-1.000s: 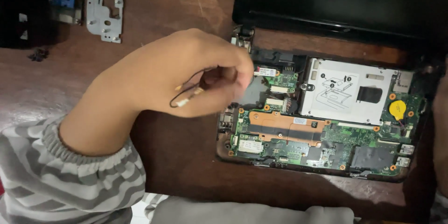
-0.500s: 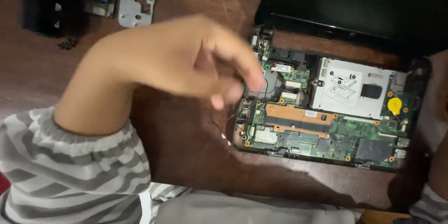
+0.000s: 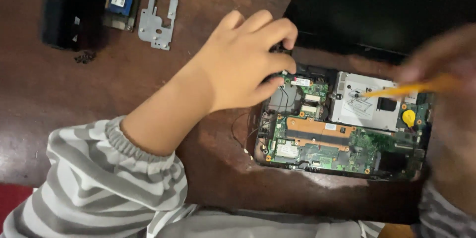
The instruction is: The person removes several internal components from a laptop, including a fan, a hard drive, and a small circuit board, placing them on the table. They use a yellow plastic pry tool to disconnect ribbon cables and lift parts from the motherboard.
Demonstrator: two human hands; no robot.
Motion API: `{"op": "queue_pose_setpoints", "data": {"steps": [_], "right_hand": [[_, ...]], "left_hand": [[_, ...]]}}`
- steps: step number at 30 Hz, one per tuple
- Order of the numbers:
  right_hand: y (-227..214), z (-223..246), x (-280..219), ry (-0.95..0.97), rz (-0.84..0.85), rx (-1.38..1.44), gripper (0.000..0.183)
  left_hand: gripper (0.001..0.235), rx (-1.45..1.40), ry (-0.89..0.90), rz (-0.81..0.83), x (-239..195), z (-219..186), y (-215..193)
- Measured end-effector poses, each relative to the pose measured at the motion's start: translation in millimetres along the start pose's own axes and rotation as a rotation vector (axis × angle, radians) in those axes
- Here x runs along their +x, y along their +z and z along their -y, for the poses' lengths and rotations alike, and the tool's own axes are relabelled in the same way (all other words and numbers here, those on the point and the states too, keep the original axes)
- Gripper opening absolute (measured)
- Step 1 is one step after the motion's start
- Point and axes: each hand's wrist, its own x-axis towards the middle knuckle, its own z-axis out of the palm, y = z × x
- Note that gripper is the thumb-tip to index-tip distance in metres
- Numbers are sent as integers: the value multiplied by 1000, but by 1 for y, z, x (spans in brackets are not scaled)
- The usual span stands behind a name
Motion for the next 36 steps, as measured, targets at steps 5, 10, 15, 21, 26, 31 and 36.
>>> {"op": "queue_pose_setpoints", "data": {"steps": [5,10,15,21,26,31,36], "right_hand": [[66,23,45,-161,-203,218,24],[72,-19,32,-239,-320,173,44],[71,-4,24,-161,-302,57,55],[70,-10,20,-222,-293,62,55],[69,-10,31,-310,-246,45,52],[66,10,40,-322,-186,-55,51],[70,15,38,-250,-191,-82,52]], "left_hand": [[17,16,0,-56,0,-2,0],[10,21,26,-109,1,-1,1],[14,29,77,-104,4,1,-2],[23,163,29,-220,8,-15,-5],[29,113,-2,-200,7,-18,-4],[34,177,-7,-186,10,-24,-4],[26,217,18,-203,12,-28,-5]]}}
